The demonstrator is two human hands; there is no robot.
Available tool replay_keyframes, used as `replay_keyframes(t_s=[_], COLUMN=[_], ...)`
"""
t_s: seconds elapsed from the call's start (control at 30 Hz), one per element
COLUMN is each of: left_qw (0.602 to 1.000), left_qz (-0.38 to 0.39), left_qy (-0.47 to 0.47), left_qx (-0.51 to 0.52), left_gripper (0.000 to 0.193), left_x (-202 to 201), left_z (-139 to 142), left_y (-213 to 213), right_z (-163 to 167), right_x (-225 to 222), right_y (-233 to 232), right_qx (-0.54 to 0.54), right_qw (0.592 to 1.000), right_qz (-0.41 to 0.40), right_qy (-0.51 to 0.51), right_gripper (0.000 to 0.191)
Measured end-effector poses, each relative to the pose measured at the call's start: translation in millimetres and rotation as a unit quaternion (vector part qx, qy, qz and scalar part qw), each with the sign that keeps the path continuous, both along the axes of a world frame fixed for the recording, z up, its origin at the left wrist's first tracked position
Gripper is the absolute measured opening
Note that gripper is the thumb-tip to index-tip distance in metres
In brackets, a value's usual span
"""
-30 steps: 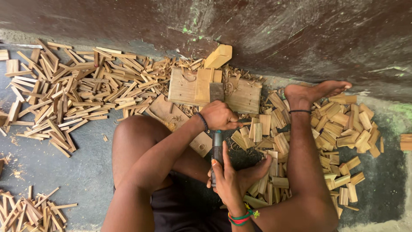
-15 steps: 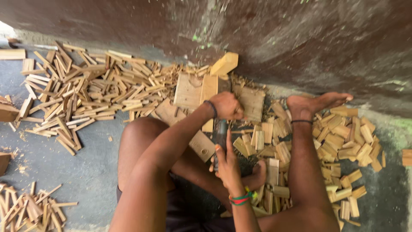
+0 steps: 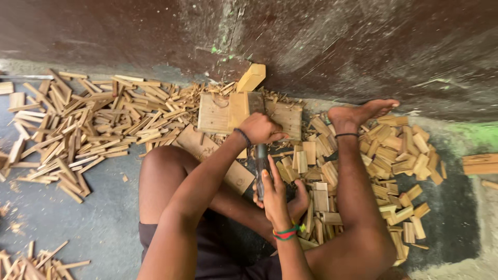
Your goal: The person sits on the floor and uses a chisel and mallet to carve a small wooden block. They repeatedly strike the chisel to shape the wood, creating wood shavings that accumulate around the work area. The person occasionally adjusts the wood block with their left hand while continuing to strike with the mallet in their right hand.
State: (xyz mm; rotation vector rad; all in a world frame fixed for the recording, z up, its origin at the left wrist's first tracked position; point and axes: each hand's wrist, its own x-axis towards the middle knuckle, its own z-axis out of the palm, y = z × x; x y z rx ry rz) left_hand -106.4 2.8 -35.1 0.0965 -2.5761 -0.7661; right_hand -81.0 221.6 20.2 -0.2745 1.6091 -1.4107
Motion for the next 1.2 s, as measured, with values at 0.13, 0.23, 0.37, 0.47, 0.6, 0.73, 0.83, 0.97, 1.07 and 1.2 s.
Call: replay_keyframes(t_s=[0.13,0.23,0.37,0.47,0.6,0.73,0.83,0.97,1.07,1.2], left_qw=[0.999,0.997,0.993,0.992,0.991,0.988,0.988,0.987,0.987,0.989], left_qz=[0.003,0.008,0.030,0.044,0.045,0.049,0.051,0.037,0.053,0.038], left_qy=[0.041,0.055,0.074,0.020,0.015,0.018,0.058,0.062,0.016,0.037], left_qx=[0.029,0.050,0.088,0.118,0.128,0.145,0.137,0.144,0.152,0.137], left_gripper=[0.036,0.034,0.040,0.041,0.046,0.049,0.045,0.047,0.056,0.059], left_x=[7.6,24.0,35.5,32.4,27.7,26.4,24.4,22.9,24.6,33.7], left_z=[7.0,6.9,3.7,2.0,-0.5,-4.3,-7.4,-11.8,-14.2,-13.9], left_y=[17.2,29.2,35.7,32.0,21.0,9.1,-0.3,-12.1,-19.2,-25.1], right_z=[10.0,11.6,13.7,22.2,32.4,39.4,43.9,45.0,38.4,22.6], right_x=[2.4,12.0,17.1,15.8,11.2,9.7,7.0,7.4,15.7,34.5], right_y=[19.7,32.4,34.8,32.9,19.1,3.3,-7.2,-17.2,-24.8,-34.0], right_qx=[0.044,0.080,0.103,0.119,0.137,0.129,0.133,0.152,0.169,0.176], right_qw=[0.999,0.997,0.989,0.990,0.989,0.986,0.984,0.978,0.975,0.979], right_qz=[-0.002,0.006,0.057,0.052,0.046,0.089,0.100,0.114,0.116,0.086], right_qy=[0.007,0.013,0.086,0.058,0.023,0.063,0.066,0.083,0.091,0.061], right_gripper=[0.057,0.056,0.055,0.058,0.062,0.064,0.065,0.066,0.067,0.070])
